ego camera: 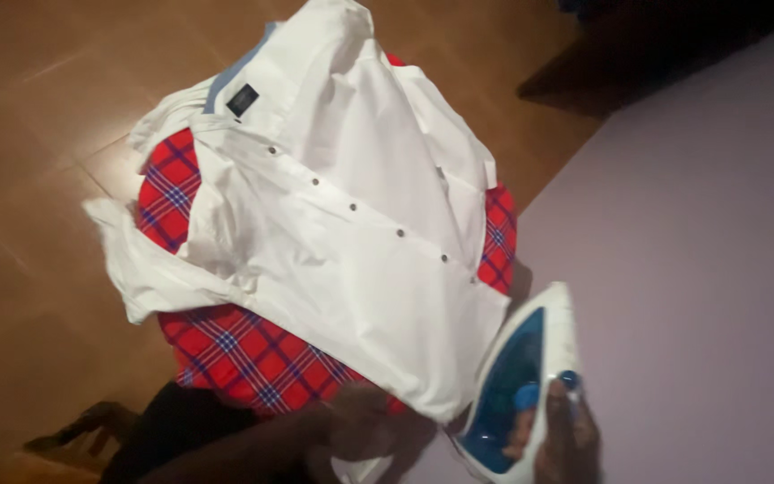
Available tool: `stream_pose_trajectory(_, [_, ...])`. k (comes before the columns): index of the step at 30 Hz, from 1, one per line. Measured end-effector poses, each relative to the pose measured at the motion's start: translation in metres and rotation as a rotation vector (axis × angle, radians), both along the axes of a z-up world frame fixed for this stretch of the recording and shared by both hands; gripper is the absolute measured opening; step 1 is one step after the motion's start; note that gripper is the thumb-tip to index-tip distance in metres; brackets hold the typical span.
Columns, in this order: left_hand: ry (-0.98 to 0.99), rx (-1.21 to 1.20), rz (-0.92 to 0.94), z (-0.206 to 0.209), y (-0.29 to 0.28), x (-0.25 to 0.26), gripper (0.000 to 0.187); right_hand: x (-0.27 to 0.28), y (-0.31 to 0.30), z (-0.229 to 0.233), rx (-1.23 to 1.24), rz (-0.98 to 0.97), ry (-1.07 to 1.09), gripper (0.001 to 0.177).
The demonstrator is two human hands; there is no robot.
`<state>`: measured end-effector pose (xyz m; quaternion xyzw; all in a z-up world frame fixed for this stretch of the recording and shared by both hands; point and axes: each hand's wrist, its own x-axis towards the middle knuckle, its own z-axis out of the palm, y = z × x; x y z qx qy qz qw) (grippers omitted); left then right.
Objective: The person irons a white long-sleeved shirt on a round ironing board covered with a red plaid cloth. They use a blue and white electric iron to smooth the fabric, frequently adjusting the shirt's position and sleeves with their left hand while moving the iron with their right hand.
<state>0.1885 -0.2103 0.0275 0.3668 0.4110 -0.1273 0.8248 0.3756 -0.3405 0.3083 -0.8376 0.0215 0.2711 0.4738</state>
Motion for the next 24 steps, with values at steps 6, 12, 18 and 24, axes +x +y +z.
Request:
stream_pose_trajectory(6, [0.085, -0.311, 0.707, -0.002, 0.116, -0.075, 0.055, -0.050, 0.066, -0.060, -0.116, 0.155, 0.152, 0.051])
stream_pose_trajectory(12, [-0.114, -0.319, 1.084, 0.010, 0.176, -0.105, 0.054, -0.072, 0.125, -0.124, -0.151, 0.436, 0.305, 0.051])
stream_pose_trajectory(18, [-0.268, -0.264, 1.218, -0.042, 0.184, -0.161, 0.046, -0.066, 0.148, -0.167, -0.170, 0.520, 0.258, 0.051])
stream_pose_trajectory(24, [-0.072, 0.079, 0.592, -0.049, 0.168, -0.186, 0.046, -0.056, 0.194, -0.180, -0.191, 0.515, 0.246, 0.052])
